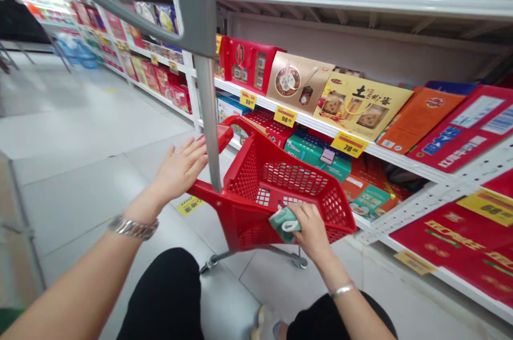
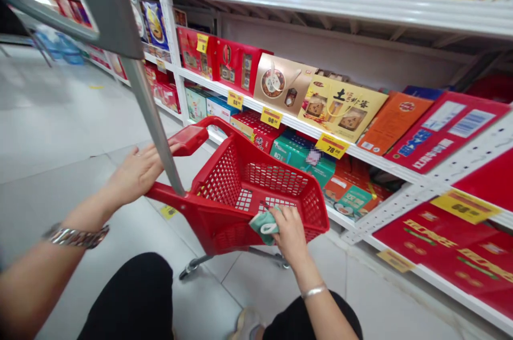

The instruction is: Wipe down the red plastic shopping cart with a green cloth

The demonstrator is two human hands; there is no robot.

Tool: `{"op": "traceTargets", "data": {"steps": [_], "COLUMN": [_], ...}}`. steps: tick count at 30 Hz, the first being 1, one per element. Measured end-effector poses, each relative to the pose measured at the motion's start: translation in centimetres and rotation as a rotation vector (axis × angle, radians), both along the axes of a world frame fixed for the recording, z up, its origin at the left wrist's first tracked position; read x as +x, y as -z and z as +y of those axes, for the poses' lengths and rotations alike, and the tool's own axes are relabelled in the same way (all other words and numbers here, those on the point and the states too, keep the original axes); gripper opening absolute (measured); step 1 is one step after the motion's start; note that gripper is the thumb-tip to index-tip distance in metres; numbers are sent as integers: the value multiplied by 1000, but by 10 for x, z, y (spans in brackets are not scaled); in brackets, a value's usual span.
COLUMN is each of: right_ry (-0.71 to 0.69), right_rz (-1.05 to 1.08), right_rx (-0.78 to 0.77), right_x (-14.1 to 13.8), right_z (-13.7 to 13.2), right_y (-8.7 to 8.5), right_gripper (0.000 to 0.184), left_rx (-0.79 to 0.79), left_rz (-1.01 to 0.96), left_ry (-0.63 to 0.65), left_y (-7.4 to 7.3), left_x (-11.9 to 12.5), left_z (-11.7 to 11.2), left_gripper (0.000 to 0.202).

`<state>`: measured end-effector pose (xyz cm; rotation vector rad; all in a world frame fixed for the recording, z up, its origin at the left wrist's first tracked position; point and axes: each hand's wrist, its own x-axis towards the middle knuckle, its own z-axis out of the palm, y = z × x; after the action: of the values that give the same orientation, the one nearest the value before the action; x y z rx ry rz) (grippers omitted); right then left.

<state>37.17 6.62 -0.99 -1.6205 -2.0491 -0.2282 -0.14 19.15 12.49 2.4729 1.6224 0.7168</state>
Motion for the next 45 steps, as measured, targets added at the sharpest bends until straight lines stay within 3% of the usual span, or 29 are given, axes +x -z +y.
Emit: {"op": "traceTargets", "data": {"steps": [7,11,13,16,23,26,29,32,37,42,45], "right_ry": [-32,58,62,83,288,357,378,415,501,504,413], "right_rz": [165,79,30,-13,-100,-103,-46,-15,-20,9,36], "right_rx": [39,-16,-44,-91,-157,-135,-108,-84,-61,-72,-76], "right_x": [-156,-199,-199,-174,-54,-5,20,17,-14,-60,-96], "right_z": [30,39,40,32,-41,-72,-86,-83,-73,-72,-70], "right_y": [-57,-85,-89,-78,-23,-9,1,6,2,1,3], "right_gripper": [50,52,47,39,22,21,22,18,14,16,27], "left_rx": [2,39,62,80,85,268,546,617,636,317,133], "left_rz": [71,103,117,129,82,19,-87,-201,-374,-201,-68], "left_ry": [-41,-13,2,11,-99,-186,-239,-239,-275,-57,-62], "left_y": [10,12,12,12,12,10,17,33,63,82,93], "left_x": [21,16,10,-2,-22,-21,-9,13,64,122,141], "left_z": [14,18,21,31,58,54,33,7,-21,-29,-32], "left_gripper": [55,54,53,53,53,55,52,57,61,62,62]}}
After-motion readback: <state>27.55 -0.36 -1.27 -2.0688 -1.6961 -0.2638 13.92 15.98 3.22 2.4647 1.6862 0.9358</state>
